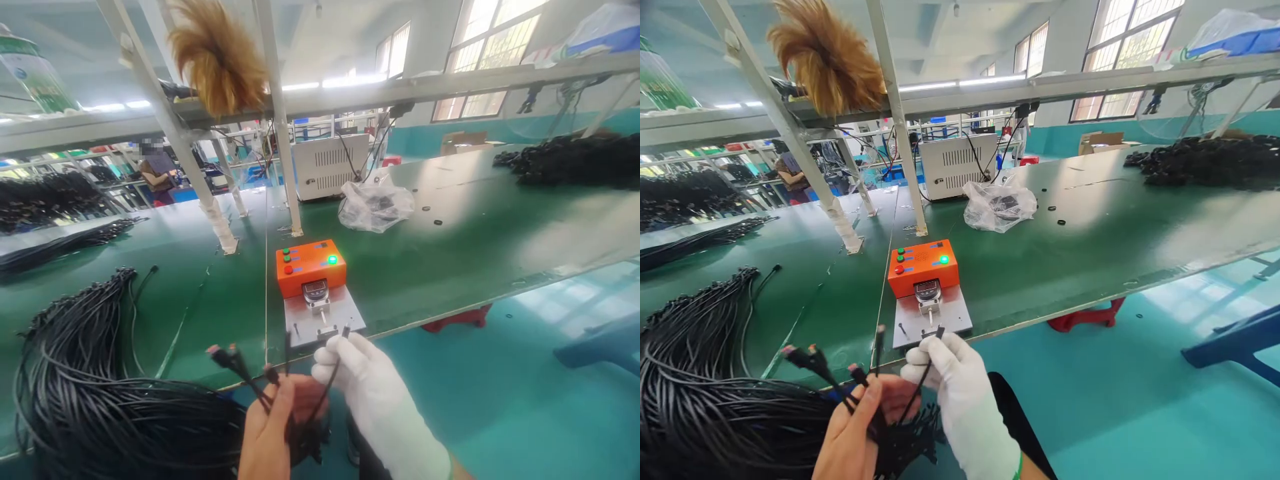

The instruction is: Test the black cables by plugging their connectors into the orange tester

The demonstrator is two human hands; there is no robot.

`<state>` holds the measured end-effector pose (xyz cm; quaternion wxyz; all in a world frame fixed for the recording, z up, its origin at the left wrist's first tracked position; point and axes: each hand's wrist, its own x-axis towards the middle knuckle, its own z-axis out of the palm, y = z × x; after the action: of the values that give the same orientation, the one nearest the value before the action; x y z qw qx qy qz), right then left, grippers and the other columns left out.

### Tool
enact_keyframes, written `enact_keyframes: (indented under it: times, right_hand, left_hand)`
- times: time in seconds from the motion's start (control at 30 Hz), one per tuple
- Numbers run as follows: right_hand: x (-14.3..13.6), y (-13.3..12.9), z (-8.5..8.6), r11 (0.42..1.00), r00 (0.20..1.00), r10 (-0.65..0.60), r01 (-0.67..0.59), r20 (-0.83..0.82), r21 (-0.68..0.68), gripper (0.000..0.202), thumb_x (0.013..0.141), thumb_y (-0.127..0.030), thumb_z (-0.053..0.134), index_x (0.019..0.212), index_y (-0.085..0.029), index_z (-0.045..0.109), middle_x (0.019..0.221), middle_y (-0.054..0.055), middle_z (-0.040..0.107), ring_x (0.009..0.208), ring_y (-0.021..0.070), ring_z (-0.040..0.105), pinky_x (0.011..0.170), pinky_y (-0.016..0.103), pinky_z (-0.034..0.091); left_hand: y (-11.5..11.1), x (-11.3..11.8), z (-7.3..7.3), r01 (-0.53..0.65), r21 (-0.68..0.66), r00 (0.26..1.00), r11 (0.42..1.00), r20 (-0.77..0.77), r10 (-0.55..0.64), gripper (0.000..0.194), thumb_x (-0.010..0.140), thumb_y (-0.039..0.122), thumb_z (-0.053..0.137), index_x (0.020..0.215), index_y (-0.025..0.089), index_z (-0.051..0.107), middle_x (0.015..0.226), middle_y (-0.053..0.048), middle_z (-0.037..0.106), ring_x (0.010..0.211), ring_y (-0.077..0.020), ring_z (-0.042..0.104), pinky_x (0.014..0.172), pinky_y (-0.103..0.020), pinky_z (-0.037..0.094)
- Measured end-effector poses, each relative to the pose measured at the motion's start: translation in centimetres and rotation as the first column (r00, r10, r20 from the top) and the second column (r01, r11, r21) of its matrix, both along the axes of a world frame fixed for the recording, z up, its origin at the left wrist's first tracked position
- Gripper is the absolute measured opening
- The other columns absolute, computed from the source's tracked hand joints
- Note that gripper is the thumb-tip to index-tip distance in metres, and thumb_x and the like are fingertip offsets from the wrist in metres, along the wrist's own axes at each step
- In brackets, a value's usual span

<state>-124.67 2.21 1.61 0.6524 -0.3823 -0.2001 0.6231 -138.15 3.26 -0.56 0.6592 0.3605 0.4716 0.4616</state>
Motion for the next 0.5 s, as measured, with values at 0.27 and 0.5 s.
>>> enact_keyframes:
  times: [0.27, 0.5]
  right_hand:
    - [1.1, 0.9, -1.0, 0.971, 0.879, 0.174, -0.078, 0.444, -0.227, 0.024, 0.082, -0.034, 0.051, 0.065, -0.019, 0.044, 0.046, -0.001, 0.059, 0.038, 0.0104, 0.05, 0.045, 0.023, 0.038]
    - [1.0, 1.9, -1.4, 0.959, 0.874, 0.199, -0.079, 0.443, -0.273, 0.023, 0.081, -0.035, 0.05, 0.065, -0.019, 0.044, 0.045, -0.002, 0.058, 0.036, 0.0099, 0.049, 0.042, 0.022, 0.037]
  left_hand:
    - [0.6, -0.6, 0.5, -0.111, 0.024, 0.994, 0.994, -0.004, 0.111, 0.035, 0.069, 0.049, 0.075, 0.07, 0.015, 0.073, 0.066, -0.005, 0.076, 0.06, -0.0188, 0.068, 0.059, -0.026, 0.057]
    - [0.7, -0.1, 1.0, -0.13, -0.007, 0.991, 0.991, -0.015, 0.13, 0.039, 0.064, 0.054, 0.076, 0.067, 0.015, 0.073, 0.06, -0.005, 0.074, 0.052, -0.0185, 0.066, 0.052, -0.025, 0.054]
